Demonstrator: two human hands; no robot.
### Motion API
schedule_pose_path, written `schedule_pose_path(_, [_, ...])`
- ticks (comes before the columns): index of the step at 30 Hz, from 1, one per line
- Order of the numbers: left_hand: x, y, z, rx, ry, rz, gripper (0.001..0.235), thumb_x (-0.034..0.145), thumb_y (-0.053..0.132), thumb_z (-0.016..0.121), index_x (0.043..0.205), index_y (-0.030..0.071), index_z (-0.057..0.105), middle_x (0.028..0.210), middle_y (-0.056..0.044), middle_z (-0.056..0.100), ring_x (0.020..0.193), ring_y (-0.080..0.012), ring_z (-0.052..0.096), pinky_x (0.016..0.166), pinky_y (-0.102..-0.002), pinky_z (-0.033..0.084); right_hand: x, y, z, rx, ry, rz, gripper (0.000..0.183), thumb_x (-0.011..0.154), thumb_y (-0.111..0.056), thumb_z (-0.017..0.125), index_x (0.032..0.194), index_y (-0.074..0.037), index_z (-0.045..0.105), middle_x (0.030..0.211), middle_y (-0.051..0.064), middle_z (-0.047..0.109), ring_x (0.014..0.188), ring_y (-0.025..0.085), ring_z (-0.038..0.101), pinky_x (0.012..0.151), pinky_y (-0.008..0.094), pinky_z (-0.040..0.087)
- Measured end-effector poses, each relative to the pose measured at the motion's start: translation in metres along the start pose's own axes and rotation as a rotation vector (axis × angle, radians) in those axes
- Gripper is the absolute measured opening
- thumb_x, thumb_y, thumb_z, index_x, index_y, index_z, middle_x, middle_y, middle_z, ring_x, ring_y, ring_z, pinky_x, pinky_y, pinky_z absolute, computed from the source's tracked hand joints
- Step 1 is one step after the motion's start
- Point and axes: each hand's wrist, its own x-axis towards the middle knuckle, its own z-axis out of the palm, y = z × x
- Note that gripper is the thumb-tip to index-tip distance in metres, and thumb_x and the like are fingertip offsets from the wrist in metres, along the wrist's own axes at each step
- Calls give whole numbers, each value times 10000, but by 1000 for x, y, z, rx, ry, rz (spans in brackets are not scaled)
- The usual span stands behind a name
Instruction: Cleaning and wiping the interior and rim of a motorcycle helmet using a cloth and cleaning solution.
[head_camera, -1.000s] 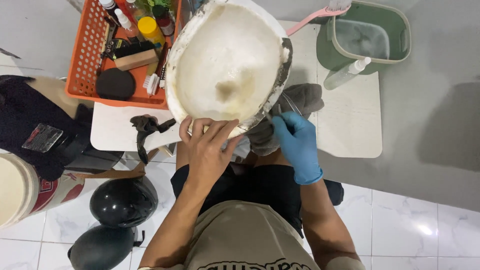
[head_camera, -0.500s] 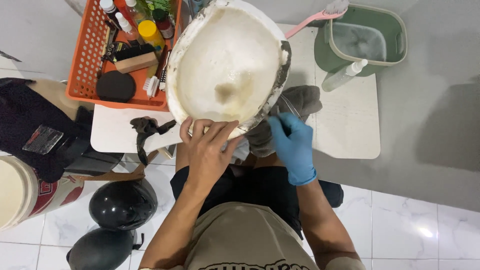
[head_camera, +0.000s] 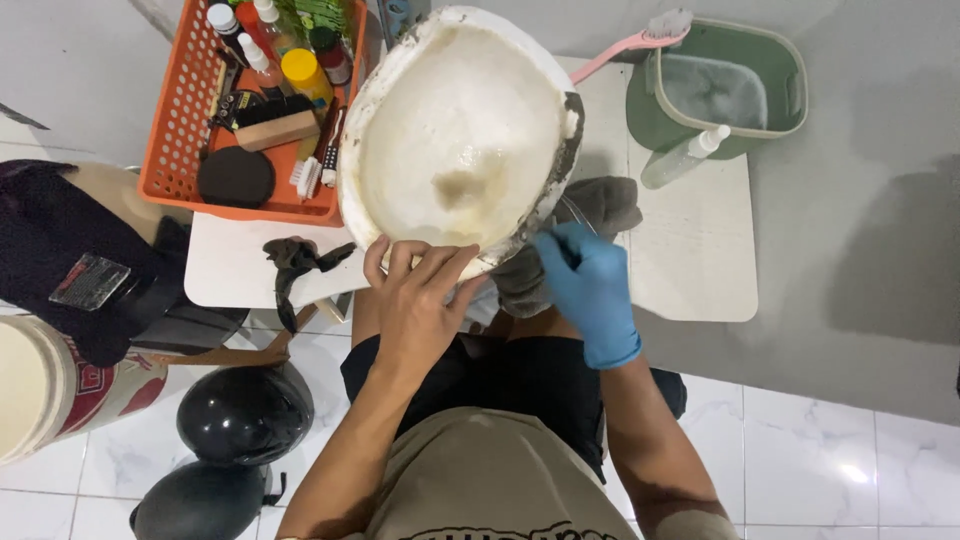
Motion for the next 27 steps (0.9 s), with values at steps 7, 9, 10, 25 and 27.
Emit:
schedule_pose_path(7, [2,2,-2,-31,5,-5,315,814,31,870,1111,46,767,930,-117,729,921,-227,538,946,-432,419,2,-7,-1,-46,-42,-10,117,944,-147,736,855,-73,727,585,82,649,529,195,617,531,320,496])
schedule_pose_path(9, [0,-1,3,-11,24,6,321,815,45,878,1119,57,774,921,-95,727,939,-244,547,966,-443,396,10,-6,-4,-60,58,-47,168,1006,-114,673,856,-44,704,592,116,624,538,172,563,534,335,489])
schedule_pose_path(10, [-1,-2,3,-10,29,6,321,815,45,878,1119,57,774,921,-95,727,939,-244,547,966,-443,396,6,-7,-2,-61,58,-51,168,1006,-114,673,856,-44,704,592,116,624,538,172,563,534,335,489])
schedule_pose_path(25, [-7,-9,14,-12,26,-8,340,803,62,878,1125,67,772,924,-73,722,944,-253,558,1036,-475,333,15,-6,-8,-139,12,-42,221,994,-148,663,790,-63,664,570,89,578,542,201,571,565,334,494])
schedule_pose_path(27, [-9,-10,14,15,16,2,310,824,90,870,1116,70,770,916,-56,723,944,-228,555,1049,-497,275,10,-7,-7,-81,-89,-10,158,956,-124,700,811,-61,708,575,77,618,539,170,562,553,320,500])
